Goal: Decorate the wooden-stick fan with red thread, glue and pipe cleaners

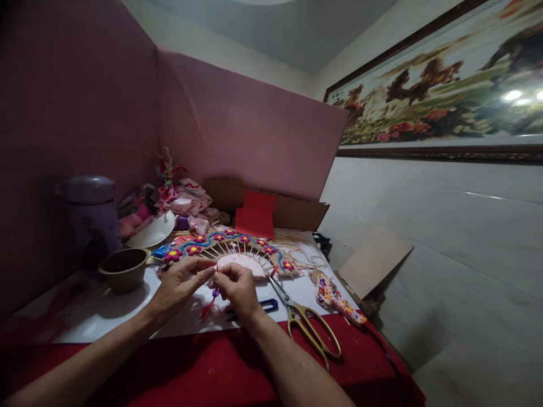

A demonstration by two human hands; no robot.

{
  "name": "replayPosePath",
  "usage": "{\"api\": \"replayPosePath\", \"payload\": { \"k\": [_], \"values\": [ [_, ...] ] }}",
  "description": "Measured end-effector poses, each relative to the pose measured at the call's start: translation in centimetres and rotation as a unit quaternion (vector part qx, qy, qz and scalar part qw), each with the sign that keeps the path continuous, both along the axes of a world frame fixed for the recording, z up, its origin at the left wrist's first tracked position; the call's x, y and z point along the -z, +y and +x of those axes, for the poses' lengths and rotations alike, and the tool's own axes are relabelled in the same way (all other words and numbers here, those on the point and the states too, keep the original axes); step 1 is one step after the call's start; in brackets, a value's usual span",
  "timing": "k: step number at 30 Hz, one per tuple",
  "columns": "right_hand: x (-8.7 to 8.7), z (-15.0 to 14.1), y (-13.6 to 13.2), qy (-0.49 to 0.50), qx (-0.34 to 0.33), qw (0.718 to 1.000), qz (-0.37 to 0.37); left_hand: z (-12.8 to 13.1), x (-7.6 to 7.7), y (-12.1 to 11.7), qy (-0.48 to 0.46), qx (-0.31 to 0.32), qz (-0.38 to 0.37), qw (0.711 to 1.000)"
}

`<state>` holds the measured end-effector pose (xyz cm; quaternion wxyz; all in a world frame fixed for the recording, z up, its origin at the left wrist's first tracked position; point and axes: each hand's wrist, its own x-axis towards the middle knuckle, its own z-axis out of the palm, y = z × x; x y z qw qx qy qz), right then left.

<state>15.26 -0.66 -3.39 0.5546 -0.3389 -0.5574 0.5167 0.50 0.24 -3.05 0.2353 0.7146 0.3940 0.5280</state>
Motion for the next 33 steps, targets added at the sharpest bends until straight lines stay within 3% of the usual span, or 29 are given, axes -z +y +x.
{"api": "replayPosePath", "payload": {
  "k": [4,11,25,29,33],
  "values": [
    [0.5,-0.3,0.1,-0.035,-0.015,0.999,0.000,-0.1,0.2,0.2,-0.015,0.030,-0.023,0.999],
    [1.1,-0.3,0.6,-0.006,-0.019,1.000,-0.011,-0.3,0.7,0.7,-0.050,0.024,-0.075,0.996],
    [1.1,-0.6,0.0,-0.010,-0.008,1.000,-0.013,-0.4,0.0,0.2,-0.119,0.046,-0.126,0.984],
    [1.1,0.0,0.1,0.008,0.079,0.996,0.035,-0.6,-0.3,0.2,-0.187,0.006,-0.173,0.967],
    [0.9,1.3,0.6,0.061,0.206,0.974,0.075,-0.4,-0.5,-0.2,-0.252,-0.036,-0.374,0.892]
  ]
}}
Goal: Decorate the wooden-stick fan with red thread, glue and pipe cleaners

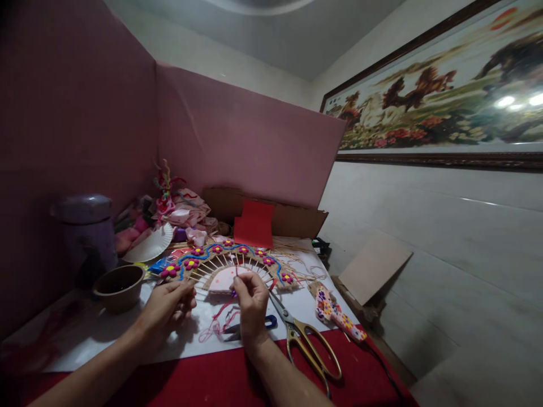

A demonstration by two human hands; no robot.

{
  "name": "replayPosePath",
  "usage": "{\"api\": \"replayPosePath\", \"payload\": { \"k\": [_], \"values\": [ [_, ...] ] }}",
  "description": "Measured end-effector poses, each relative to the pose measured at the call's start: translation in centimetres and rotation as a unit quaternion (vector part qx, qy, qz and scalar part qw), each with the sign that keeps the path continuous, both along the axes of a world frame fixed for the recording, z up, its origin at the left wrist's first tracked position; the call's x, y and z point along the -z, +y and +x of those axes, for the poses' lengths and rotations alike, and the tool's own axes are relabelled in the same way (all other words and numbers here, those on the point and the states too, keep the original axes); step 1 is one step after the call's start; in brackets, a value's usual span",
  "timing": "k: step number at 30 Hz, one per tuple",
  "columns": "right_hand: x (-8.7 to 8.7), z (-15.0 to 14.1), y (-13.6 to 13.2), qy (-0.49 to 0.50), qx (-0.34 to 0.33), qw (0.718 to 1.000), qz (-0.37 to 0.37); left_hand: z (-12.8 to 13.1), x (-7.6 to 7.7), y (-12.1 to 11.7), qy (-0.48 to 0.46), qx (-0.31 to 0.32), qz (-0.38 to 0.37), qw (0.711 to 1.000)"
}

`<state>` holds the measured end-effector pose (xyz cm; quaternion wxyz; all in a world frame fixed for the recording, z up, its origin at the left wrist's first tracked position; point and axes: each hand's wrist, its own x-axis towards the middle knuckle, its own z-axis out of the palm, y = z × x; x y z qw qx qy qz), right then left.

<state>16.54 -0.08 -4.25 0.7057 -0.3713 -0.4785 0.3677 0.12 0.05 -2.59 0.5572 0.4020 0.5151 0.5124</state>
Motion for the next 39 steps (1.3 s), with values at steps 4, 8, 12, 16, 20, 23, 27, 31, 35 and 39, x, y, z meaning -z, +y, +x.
{"api": "replayPosePath", "payload": {
  "k": [4,8,12,16,20,23,27,31,35,39],
  "values": [
    [-0.5,1.0,0.5,0.033,0.073,0.997,0.018,0.5,0.0,-0.4,-0.088,0.034,-0.103,0.990],
    [-0.6,1.3,0.9,0.026,0.095,0.995,0.019,1.4,0.3,-0.1,-0.200,0.022,-0.129,0.971],
    [-0.5,1.2,0.9,-0.009,0.093,0.995,0.024,2.4,0.3,0.5,-0.243,0.006,-0.167,0.955],
    [-0.8,0.9,0.4,-0.034,0.095,0.994,0.044,3.1,-0.2,1.5,-0.245,-0.015,-0.179,0.953],
    [-1.3,0.9,-0.1,-0.060,0.105,0.991,0.059,4.2,-0.6,2.1,-0.248,-0.006,-0.161,0.955],
    [-1.2,0.9,-0.2,-0.076,0.100,0.990,0.066,5.2,-0.7,1.9,-0.242,0.001,-0.131,0.961],
    [-0.8,0.8,-0.3,-0.104,0.088,0.987,0.081,5.8,-0.3,1.3,-0.239,0.005,-0.080,0.968],
    [-0.8,0.7,-0.8,-0.157,0.083,0.977,0.117,5.2,-0.3,0.7,-0.234,0.001,-0.012,0.972],
    [-0.9,0.5,-1.3,-0.209,0.090,0.957,0.178,4.1,-1.6,0.2,-0.250,0.020,0.027,0.968],
    [-0.7,0.4,-1.6,-0.239,0.104,0.940,0.221,2.9,-3.1,0.5,-0.269,0.015,0.056,0.961]
  ]
}}
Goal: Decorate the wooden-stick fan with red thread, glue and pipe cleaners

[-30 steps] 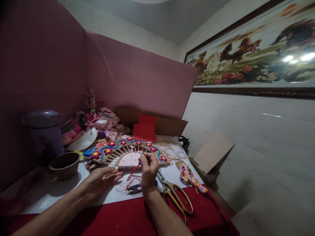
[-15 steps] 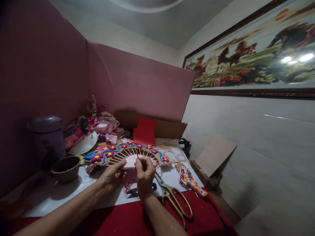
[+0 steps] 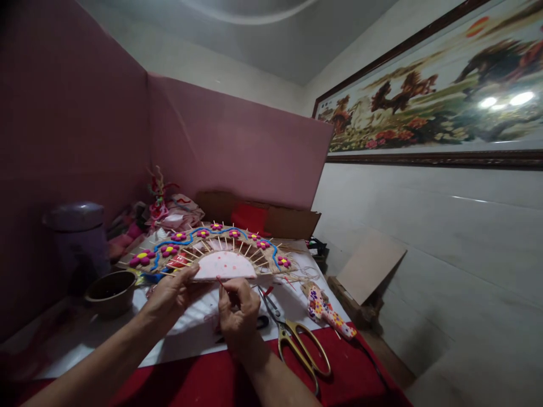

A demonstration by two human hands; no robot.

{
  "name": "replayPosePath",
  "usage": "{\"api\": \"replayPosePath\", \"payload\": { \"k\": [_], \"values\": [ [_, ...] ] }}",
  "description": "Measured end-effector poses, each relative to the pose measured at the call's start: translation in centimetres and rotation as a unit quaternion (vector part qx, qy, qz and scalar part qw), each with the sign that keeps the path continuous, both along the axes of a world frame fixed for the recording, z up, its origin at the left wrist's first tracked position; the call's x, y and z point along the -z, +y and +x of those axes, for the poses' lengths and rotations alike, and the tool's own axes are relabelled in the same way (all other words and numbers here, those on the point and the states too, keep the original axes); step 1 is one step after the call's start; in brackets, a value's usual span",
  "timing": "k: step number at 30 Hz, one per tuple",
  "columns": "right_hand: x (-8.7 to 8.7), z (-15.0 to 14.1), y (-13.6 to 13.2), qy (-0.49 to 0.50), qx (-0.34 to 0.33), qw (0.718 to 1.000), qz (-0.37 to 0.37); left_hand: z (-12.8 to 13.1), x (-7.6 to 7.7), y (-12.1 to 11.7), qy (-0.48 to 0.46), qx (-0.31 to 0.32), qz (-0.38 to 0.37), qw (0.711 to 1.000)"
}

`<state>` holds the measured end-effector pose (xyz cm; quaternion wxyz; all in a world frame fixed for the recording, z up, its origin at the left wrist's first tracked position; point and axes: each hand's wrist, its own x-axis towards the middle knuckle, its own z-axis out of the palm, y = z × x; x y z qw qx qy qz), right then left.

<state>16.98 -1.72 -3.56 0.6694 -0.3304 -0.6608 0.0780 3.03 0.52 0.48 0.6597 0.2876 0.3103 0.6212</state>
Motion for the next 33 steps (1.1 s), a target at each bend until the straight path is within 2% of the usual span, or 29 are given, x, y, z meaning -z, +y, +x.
{"api": "replayPosePath", "payload": {
  "k": [4,9,13,20,28,33],
  "values": [
    [0.0,0.0,-0.1,-0.032,0.008,0.999,0.018,-1.0,-1.2,1.1,-0.028,0.008,0.004,1.000],
    [-0.1,0.0,0.2,-0.027,0.014,0.999,0.011,-1.6,-2.9,2.1,-0.033,0.026,-0.016,0.999],
    [-0.3,0.0,0.4,-0.023,0.027,0.999,0.010,-1.8,-3.5,2.3,-0.038,0.049,-0.024,0.998],
    [-0.5,0.2,0.2,-0.035,0.066,0.997,0.008,-2.1,-2.2,1.8,-0.062,0.070,-0.028,0.995],
    [-0.6,-0.3,-0.1,-0.008,0.049,0.997,-0.057,-1.9,-0.6,1.1,-0.040,0.101,-0.008,0.994],
    [-0.7,-0.6,0.0,0.027,0.020,0.994,-0.104,-1.9,-0.1,1.2,-0.024,0.101,-0.012,0.995]
  ]
}}
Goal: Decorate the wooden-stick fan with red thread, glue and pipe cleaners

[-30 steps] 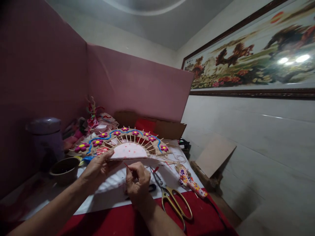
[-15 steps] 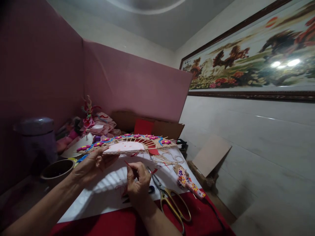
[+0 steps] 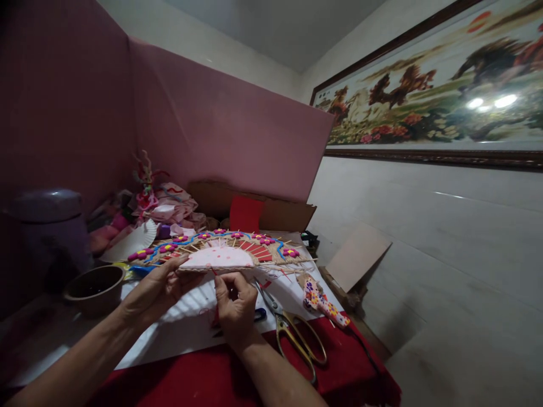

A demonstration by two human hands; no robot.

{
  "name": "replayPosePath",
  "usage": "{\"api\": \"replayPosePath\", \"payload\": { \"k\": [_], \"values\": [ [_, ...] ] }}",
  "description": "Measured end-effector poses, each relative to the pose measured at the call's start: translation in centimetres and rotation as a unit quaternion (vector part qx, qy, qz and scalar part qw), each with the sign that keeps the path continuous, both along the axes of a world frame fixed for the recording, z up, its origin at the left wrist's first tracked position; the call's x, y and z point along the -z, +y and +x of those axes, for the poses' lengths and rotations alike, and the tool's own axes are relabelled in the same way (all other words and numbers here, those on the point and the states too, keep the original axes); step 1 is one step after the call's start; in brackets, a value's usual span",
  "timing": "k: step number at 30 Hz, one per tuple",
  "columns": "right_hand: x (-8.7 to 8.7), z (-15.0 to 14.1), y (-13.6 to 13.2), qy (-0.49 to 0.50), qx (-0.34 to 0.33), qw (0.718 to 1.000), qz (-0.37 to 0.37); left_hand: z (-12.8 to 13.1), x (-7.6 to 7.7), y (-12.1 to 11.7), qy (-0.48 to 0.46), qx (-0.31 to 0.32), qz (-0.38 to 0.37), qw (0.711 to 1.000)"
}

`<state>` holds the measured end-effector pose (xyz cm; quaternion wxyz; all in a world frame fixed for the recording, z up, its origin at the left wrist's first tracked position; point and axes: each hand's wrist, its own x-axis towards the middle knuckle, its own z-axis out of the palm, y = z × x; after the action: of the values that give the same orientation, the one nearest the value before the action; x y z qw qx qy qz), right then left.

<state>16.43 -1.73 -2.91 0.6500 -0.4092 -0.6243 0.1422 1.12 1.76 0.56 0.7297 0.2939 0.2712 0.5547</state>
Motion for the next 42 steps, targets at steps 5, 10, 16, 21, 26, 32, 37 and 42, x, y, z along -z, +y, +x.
{"api": "replayPosePath", "payload": {
  "k": [5,10,16,21,26,32,37,42],
  "values": [
    [-0.3,-0.2,-0.1,0.052,-0.015,0.997,-0.049,0.1,0.0,-0.1,0.003,-0.007,-0.006,1.000],
    [-0.7,-0.5,0.0,0.120,-0.050,0.988,-0.086,0.1,0.4,0.1,0.001,-0.010,0.002,1.000],
    [-0.7,-0.6,0.3,0.177,-0.079,0.974,-0.119,0.3,0.5,0.1,-0.005,0.003,0.009,1.000],
    [-0.6,-0.5,0.4,0.203,-0.112,0.963,-0.141,0.5,0.3,0.0,-0.005,-0.002,-0.004,1.000],
    [-0.5,-0.5,0.7,0.206,-0.108,0.959,-0.161,0.5,0.3,0.0,0.001,-0.014,-0.010,1.000],
    [0.2,-0.5,1.4,0.206,-0.113,0.955,-0.183,0.5,0.8,0.4,0.022,-0.029,-0.024,0.999],
    [0.7,-0.3,2.1,0.206,-0.087,0.958,-0.181,0.5,0.7,0.3,0.073,0.003,-0.013,0.997],
    [0.9,-0.1,2.7,0.208,-0.066,0.961,-0.170,0.8,1.0,-0.5,0.272,-0.056,-0.013,0.961]
  ]
}}
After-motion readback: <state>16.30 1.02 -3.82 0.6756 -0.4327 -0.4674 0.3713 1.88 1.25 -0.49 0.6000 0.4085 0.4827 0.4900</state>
